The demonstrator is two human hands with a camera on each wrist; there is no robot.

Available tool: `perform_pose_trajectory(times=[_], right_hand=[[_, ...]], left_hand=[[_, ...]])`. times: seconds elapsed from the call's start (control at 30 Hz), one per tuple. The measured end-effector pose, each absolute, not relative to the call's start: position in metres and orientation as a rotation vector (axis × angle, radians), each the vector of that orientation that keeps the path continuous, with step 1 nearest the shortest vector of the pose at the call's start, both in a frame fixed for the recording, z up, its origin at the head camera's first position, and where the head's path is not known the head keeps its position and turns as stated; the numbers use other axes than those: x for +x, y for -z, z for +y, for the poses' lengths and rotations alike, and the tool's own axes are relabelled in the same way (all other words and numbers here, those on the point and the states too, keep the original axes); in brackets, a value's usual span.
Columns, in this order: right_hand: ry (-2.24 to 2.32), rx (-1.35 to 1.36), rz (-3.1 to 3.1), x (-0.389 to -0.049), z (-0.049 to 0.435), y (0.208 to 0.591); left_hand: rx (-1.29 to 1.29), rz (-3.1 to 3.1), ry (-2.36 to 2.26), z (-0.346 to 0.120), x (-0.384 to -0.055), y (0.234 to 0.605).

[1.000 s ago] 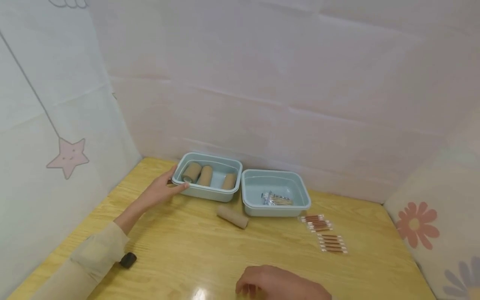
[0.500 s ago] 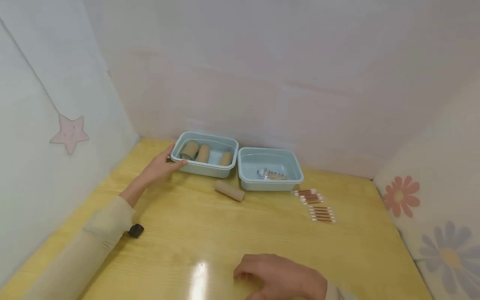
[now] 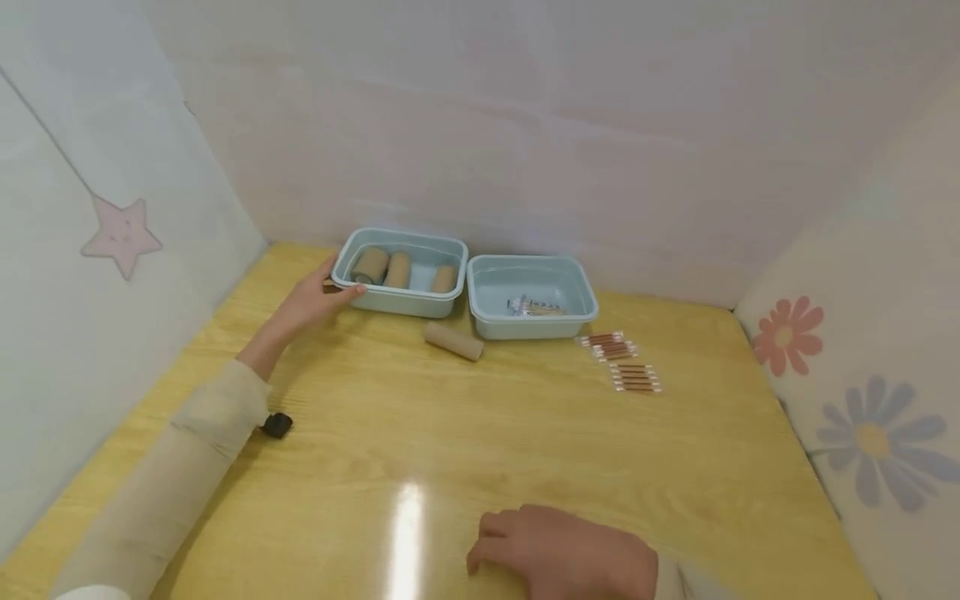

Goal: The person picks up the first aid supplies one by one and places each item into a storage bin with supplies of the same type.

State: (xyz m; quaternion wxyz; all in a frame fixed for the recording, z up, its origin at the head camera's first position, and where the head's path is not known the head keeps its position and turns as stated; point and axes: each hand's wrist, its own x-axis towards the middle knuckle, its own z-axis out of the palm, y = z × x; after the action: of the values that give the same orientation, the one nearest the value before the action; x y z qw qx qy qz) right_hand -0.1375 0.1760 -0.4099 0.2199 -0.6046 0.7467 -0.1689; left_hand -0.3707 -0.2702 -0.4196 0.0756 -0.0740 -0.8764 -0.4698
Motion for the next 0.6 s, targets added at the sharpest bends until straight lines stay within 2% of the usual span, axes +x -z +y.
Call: perform_pose_trajectory(times=[0.17, 0.3, 0.37, 0.53, 0.6], right_hand=[[0.311, -1.964, 1.988, -0.116, 0.17, 0.407], [0.35, -2.085, 1.952, -0.098, 0.162, 0.4], [0.401, -2.063, 1.925, -0.097, 0.16, 0.398], [0.445, -1.812, 1.931, -0.109, 0.166, 0.406], [0.412, -1.825, 1.932, -0.109, 0.165, 0.409]], left_hand=[[-0.211, -2.657, 1.416, -0.27, -0.362, 0.427], [-0.204, -2.647, 1.426, -0.268, -0.357, 0.431], [-0.212, -2.645, 1.425, -0.268, -0.356, 0.431], [-0.23, -2.636, 1.441, -0.267, -0.353, 0.431], [-0.245, -2.633, 1.441, -0.267, -0.353, 0.431]])
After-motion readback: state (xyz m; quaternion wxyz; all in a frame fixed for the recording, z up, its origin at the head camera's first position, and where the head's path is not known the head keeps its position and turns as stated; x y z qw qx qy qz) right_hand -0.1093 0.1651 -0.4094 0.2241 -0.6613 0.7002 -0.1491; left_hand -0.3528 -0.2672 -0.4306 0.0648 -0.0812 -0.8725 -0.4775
